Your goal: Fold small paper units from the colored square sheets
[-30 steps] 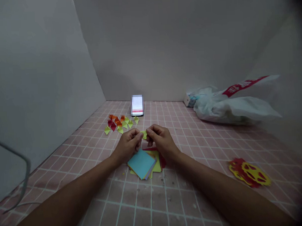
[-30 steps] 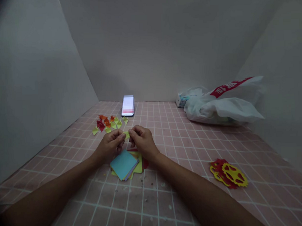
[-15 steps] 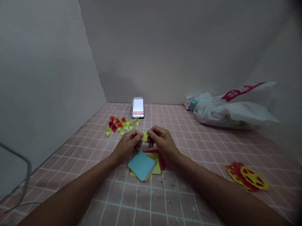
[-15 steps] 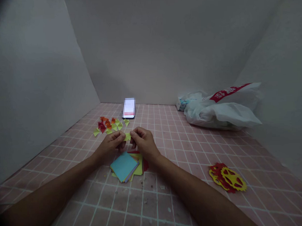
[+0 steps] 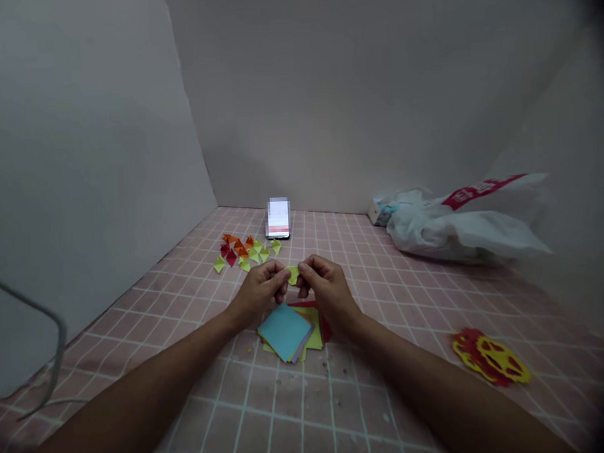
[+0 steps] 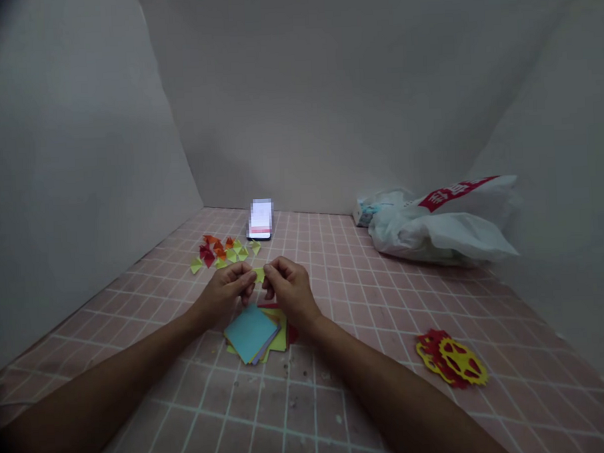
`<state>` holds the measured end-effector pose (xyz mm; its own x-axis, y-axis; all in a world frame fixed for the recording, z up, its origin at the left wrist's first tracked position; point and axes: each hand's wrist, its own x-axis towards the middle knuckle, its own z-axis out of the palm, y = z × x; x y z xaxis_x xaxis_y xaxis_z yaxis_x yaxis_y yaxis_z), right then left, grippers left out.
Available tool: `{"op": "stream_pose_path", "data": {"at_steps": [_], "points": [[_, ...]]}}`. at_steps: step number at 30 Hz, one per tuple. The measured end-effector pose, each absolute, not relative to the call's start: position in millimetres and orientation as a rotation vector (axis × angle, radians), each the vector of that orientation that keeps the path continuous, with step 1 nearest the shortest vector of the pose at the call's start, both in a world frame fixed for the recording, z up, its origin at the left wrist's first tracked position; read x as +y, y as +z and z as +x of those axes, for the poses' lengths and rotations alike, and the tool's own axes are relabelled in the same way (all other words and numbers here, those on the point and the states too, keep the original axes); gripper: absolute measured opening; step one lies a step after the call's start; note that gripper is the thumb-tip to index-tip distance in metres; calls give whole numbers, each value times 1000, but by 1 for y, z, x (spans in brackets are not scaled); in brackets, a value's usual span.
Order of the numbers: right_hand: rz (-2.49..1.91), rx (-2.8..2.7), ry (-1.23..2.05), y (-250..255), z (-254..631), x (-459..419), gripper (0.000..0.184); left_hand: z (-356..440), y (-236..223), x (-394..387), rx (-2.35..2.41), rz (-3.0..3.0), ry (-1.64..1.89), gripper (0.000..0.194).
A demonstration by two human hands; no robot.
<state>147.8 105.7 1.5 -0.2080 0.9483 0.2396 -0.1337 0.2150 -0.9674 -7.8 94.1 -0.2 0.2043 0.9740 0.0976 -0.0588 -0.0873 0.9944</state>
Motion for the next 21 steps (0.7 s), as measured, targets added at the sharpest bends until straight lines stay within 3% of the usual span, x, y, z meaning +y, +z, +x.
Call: {"op": "stream_pose_path", "data": {"at_steps": [12,21], "points": [[-702,-1604,1350,23,155,116,27,-5,17,82,994,1629,1231,30],[-907,-1583,1166,42,165,100,24,9,27,80,936,1576,1181,28]]}}
